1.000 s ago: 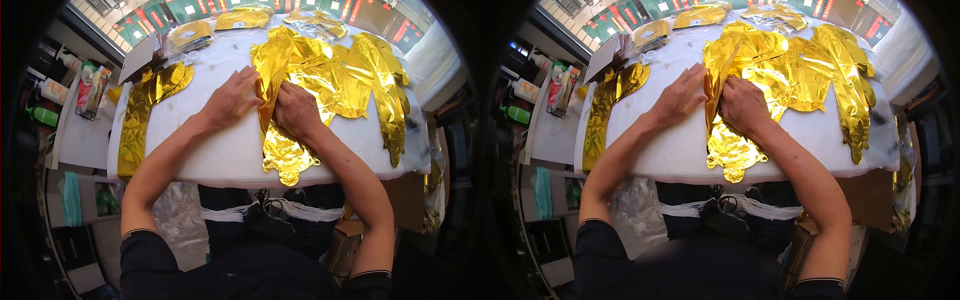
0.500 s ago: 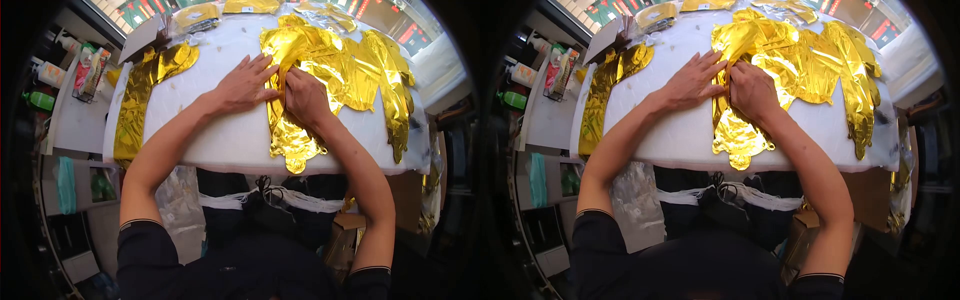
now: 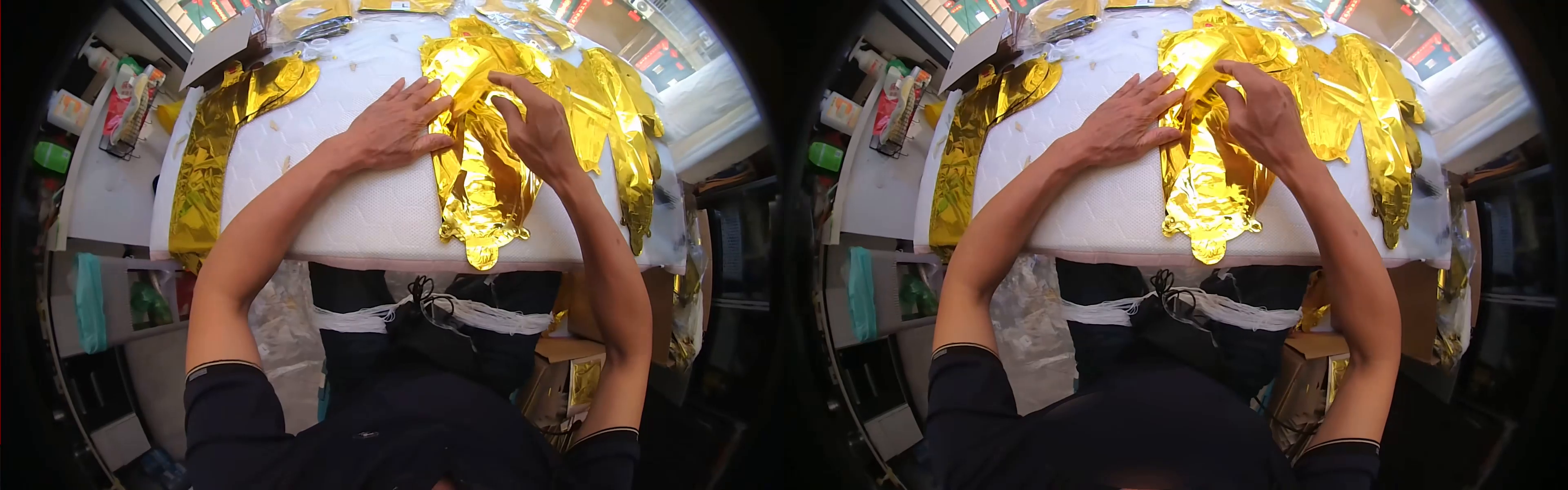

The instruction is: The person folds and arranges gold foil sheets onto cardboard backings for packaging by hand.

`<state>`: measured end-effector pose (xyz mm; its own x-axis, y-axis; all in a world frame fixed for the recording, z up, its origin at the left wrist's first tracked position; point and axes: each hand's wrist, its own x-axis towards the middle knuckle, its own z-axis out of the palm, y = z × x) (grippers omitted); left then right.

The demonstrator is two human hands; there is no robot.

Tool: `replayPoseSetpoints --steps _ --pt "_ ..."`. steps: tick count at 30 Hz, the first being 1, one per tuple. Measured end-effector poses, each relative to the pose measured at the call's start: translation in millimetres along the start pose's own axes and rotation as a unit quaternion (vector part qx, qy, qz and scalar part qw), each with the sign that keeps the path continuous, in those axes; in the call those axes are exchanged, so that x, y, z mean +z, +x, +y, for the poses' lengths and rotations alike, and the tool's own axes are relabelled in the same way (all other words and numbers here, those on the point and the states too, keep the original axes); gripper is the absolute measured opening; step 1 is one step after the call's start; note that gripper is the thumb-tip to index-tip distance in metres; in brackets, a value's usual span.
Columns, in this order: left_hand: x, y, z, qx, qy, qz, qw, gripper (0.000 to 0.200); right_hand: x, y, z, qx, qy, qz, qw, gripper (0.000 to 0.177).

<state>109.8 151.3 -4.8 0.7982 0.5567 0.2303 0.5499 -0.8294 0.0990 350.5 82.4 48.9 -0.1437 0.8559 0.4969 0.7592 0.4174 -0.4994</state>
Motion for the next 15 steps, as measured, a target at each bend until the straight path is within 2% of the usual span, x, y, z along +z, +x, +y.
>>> replayPoseSetpoints --steps 2,6,9,11,13,15 --pt "2.0 0.3 0.3 0.001 -0.007 0.005 1.0 0.071 -4.7 -13.0 -1.2 -0.061 -0.044 -0.01 0.997 0.027" --pt "2.7 0.6 -2.4 0.003 -0.014 0.003 1.0 0.071 -0.4 -51.8 -22.6 -0.112 -0.114 -0.089 0.983 0.023" --pt "2.6 0.8 -3.8 0.01 -0.03 0.002 0.999 0.071 15.3 -69.7 -23.8 -0.106 -0.088 -0.105 0.985 0.022" --pt "0.9 2.9 -8.4 0.014 -0.041 0.005 0.999 0.069 18.3 -74.1 -23.9 -0.12 -0.097 -0.084 0.984 0.022" --pt "-4.7 7.1 -12.6 -0.008 -0.139 -0.004 0.99 0.06 20.1 -74.8 -22.2 -0.137 -0.099 -0.061 0.984 0.022" --pt "-9.9 11.9 -11.5 -0.009 -0.12 0.01 0.993 0.059 19.7 -75.3 -23.2 -0.136 -0.102 -0.06 0.984 0.021"
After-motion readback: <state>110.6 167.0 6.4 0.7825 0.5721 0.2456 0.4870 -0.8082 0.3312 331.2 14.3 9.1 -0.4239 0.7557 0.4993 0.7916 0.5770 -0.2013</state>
